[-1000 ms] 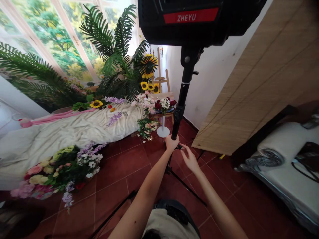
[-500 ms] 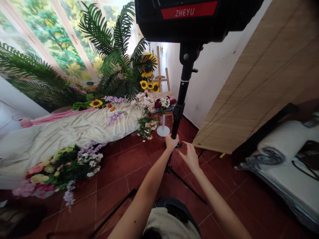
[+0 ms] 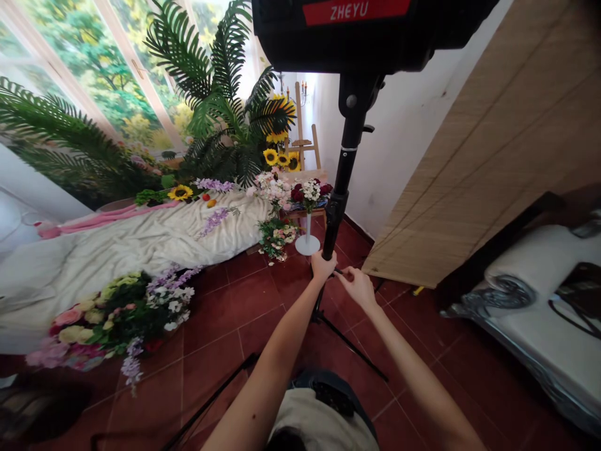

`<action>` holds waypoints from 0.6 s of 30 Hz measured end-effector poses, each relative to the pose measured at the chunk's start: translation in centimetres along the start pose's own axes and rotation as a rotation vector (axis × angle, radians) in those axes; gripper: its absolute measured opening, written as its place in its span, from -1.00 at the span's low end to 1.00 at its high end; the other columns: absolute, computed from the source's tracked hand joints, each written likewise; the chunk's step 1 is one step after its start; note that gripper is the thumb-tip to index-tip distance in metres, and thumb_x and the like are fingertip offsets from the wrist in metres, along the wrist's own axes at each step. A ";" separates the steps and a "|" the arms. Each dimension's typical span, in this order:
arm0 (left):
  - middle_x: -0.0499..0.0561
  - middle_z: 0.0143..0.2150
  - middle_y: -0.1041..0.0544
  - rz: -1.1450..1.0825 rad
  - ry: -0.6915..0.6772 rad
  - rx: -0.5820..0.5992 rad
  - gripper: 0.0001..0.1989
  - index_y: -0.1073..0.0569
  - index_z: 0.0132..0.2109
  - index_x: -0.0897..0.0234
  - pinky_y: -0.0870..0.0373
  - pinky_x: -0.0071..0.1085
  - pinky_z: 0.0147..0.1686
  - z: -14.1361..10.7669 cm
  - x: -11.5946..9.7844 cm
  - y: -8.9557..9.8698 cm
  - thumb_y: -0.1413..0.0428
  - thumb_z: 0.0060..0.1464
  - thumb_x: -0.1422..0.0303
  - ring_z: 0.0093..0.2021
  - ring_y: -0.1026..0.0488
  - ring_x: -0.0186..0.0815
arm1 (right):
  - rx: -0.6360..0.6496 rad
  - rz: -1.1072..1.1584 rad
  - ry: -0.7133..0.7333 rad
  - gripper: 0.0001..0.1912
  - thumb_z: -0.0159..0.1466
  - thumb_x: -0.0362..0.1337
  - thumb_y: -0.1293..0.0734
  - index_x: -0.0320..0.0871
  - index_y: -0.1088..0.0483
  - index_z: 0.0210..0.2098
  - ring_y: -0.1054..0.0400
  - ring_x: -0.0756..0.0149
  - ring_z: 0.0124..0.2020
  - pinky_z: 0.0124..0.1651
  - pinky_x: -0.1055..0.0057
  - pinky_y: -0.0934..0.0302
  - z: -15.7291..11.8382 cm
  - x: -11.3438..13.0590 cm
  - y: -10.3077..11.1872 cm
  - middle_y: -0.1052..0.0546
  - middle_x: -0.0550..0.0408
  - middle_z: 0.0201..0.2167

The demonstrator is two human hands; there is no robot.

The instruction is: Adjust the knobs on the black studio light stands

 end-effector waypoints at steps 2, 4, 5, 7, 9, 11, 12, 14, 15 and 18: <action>0.04 -0.62 -0.47 0.004 0.015 -0.004 -0.71 -0.41 -0.56 0.32 -0.36 -0.46 -0.51 0.0 0.1 0.0 -0.07 -0.02 0.21 -0.58 -0.44 -0.33 | 0.080 0.167 -0.092 -0.53 0.11 0.16 -0.26 -0.15 -0.41 -0.53 -0.32 0.26 -0.50 -0.44 0.41 -0.14 0.5 -0.4 -0.4 -0.46 0.09 -0.58; 0.05 -0.62 -0.47 0.003 0.024 0.005 -0.70 -0.41 -0.55 0.32 -0.35 -0.45 -0.52 0.0 0.2 -0.1 -0.07 -0.02 0.20 -0.58 -0.44 -0.32 | 0.177 0.387 -0.193 -0.52 0.07 0.16 -0.30 -0.17 -0.40 -0.59 -0.34 0.27 -0.51 -0.44 0.42 -0.15 0.9 -0.8 -0.9 -0.47 0.08 -0.61; 0.05 -0.62 -0.47 0.004 0.022 0.011 -0.70 -0.41 -0.56 0.32 -0.36 -0.45 -0.52 0.0 0.2 -0.1 -0.06 -0.02 0.20 -0.59 -0.44 -0.32 | 0.225 0.497 -0.253 -0.53 0.05 0.14 -0.32 -0.18 -0.41 -0.59 -0.35 0.26 -0.51 -0.44 0.41 -0.17 1.1 -0.9 -1.2 -0.49 0.06 -0.60; 0.05 -0.62 -0.48 0.008 0.010 0.018 -0.70 -0.42 -0.56 0.33 -0.36 -0.45 -0.51 0.0 0.2 0.0 -0.06 -0.01 0.21 -0.59 -0.44 -0.33 | 0.301 0.680 -0.365 -0.55 0.02 0.11 -0.36 -0.20 -0.45 -0.55 -0.39 0.24 -0.48 -0.44 0.40 -0.20 1.1 -1.1 -1.7 -0.53 0.00 -0.55; 0.05 -0.61 -0.48 0.016 0.001 0.017 -0.70 -0.42 -0.56 0.33 -0.36 -0.46 -0.50 -0.1 0.1 0.0 -0.05 -0.01 0.22 -0.59 -0.44 -0.34 | 0.317 0.770 -0.437 -0.56 -0.02 0.09 -0.39 -0.21 -0.47 -0.52 -0.42 0.21 -0.46 -0.45 0.40 -0.21 0.9 -1.1 -1.9 -0.56 -0.05 -0.52; 0.05 -0.60 -0.48 0.025 0.004 0.017 -0.71 -0.42 -0.55 0.33 -0.36 -0.47 -0.50 -0.1 0.0 0.1 -0.05 -0.01 0.23 -0.58 -0.44 -0.35 | 0.287 0.782 -0.455 -0.55 -0.04 0.10 -0.40 -0.22 -0.48 -0.52 -0.44 0.20 -0.44 -0.46 0.41 -0.20 0.6 -1.0 -1.9 -0.57 -0.07 -0.49; 0.04 -0.60 -0.49 0.030 0.009 0.020 -0.71 -0.43 -0.55 0.33 -0.35 -0.48 -0.50 -0.1 0.0 0.1 -0.06 -0.01 0.23 -0.58 -0.44 -0.35 | 0.270 0.775 -0.453 -0.54 -0.03 0.11 -0.39 -0.22 -0.47 -0.52 -0.45 0.21 -0.43 -0.46 0.43 -0.20 0.5 -0.9 -1.9 -0.57 -0.08 -0.48; 0.04 -0.60 -0.49 0.037 0.017 0.034 -0.73 -0.43 -0.54 0.34 -0.35 -0.49 -0.49 0.0 -0.1 0.2 -0.07 -0.03 0.24 -0.57 -0.44 -0.36 | 0.250 0.758 -0.445 -0.52 -0.02 0.13 -0.37 -0.22 -0.47 -0.51 -0.45 0.23 -0.40 -0.45 0.46 -0.18 0.3 -0.8 -1.9 -0.58 -0.07 -0.45; 0.04 -0.60 -0.49 0.037 0.022 0.042 -0.74 -0.44 -0.54 0.34 -0.35 -0.50 -0.49 0.0 -0.2 0.2 -0.08 -0.03 0.25 -0.57 -0.44 -0.36 | 0.246 0.747 -0.443 -0.51 -0.02 0.14 -0.37 -0.23 -0.48 -0.51 -0.45 0.24 -0.40 -0.44 0.48 -0.18 0.2 -0.8 -1.8 -0.58 -0.07 -0.44; 0.03 -0.60 -0.48 0.037 0.038 0.054 -0.74 -0.43 -0.54 0.34 -0.34 -0.51 -0.49 0.0 -0.3 0.2 -0.09 -0.04 0.24 -0.56 -0.44 -0.37 | 0.238 0.699 -0.433 -0.49 -0.02 0.16 -0.36 -0.23 -0.48 -0.51 -0.45 0.25 -0.40 -0.44 0.49 -0.17 0.2 -0.9 -1.8 -0.58 -0.06 -0.46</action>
Point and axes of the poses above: each hand's wrist, its own z-axis towards the middle knuckle, its own y-axis out of the back of the hand, x = y × z, the point moved 3 cm from there along z, towards the middle knuckle
